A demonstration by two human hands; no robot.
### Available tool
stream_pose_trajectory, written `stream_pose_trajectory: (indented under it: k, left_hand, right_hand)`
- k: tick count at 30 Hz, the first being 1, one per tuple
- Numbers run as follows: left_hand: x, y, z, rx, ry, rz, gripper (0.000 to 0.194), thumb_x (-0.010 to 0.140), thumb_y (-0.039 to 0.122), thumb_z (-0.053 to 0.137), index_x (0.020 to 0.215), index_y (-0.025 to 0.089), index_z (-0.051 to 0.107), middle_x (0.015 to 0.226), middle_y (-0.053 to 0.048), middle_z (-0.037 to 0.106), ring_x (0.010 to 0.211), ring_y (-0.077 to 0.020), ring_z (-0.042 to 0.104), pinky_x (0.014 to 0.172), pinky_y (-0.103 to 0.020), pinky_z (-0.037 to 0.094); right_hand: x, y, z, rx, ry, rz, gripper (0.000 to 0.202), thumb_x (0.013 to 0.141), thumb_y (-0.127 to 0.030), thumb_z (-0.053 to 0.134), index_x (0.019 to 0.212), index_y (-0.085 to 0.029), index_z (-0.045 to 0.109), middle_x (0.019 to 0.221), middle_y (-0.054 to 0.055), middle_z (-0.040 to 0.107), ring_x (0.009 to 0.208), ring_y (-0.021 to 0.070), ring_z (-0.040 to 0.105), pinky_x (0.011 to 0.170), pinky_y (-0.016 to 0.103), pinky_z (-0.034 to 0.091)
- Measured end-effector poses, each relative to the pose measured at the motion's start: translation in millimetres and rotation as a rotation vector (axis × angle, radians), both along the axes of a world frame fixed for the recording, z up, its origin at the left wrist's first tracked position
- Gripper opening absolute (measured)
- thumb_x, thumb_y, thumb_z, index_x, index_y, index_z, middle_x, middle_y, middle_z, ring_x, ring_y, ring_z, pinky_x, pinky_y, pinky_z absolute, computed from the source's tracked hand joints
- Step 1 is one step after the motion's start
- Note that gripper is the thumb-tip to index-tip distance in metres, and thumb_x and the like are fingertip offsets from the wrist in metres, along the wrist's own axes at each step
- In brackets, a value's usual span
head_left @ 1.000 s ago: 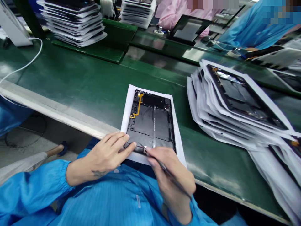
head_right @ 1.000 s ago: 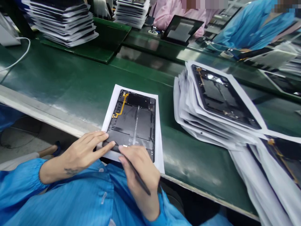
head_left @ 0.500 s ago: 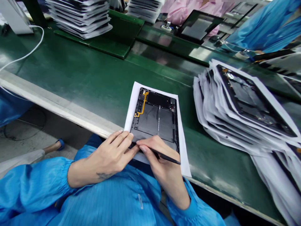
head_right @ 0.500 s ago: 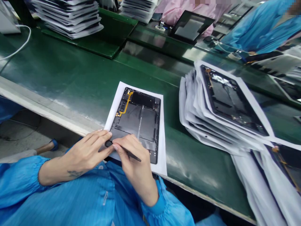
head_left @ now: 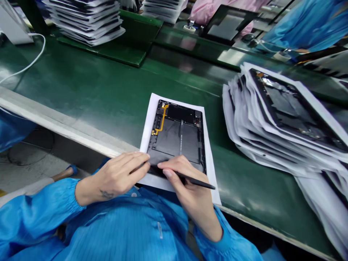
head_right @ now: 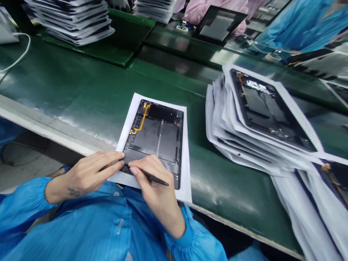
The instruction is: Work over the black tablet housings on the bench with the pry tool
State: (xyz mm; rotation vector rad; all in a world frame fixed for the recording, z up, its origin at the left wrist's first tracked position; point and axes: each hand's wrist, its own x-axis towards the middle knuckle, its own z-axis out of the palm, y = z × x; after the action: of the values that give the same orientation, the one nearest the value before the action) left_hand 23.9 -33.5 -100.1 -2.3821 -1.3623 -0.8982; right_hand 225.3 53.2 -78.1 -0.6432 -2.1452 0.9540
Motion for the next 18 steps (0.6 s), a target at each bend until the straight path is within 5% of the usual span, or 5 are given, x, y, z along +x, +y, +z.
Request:
stream_pose_trajectory:
  k: [18]
  left_hand:
    - [-2.7, 1.4, 2.9, -0.007, 0.004, -0.037, 0.025, 0.097, 0.003, 0.043, 0.107, 0.007, 0.066, 0.113, -0.016, 0.073, 0.107, -0.0232, 0.072, 0.089, -0.033, 0.063]
  right_hand:
    - [-1.1, -0.2, 2.3, 0.080, -0.039, 0.051, 0.014, 0.097, -0.013, 0.058, 0.092, -0.020, 0.068, 0.081, 0.002, 0.071, 0.074, 0.0169, 0.062, 0.068, 0.033, 0.051]
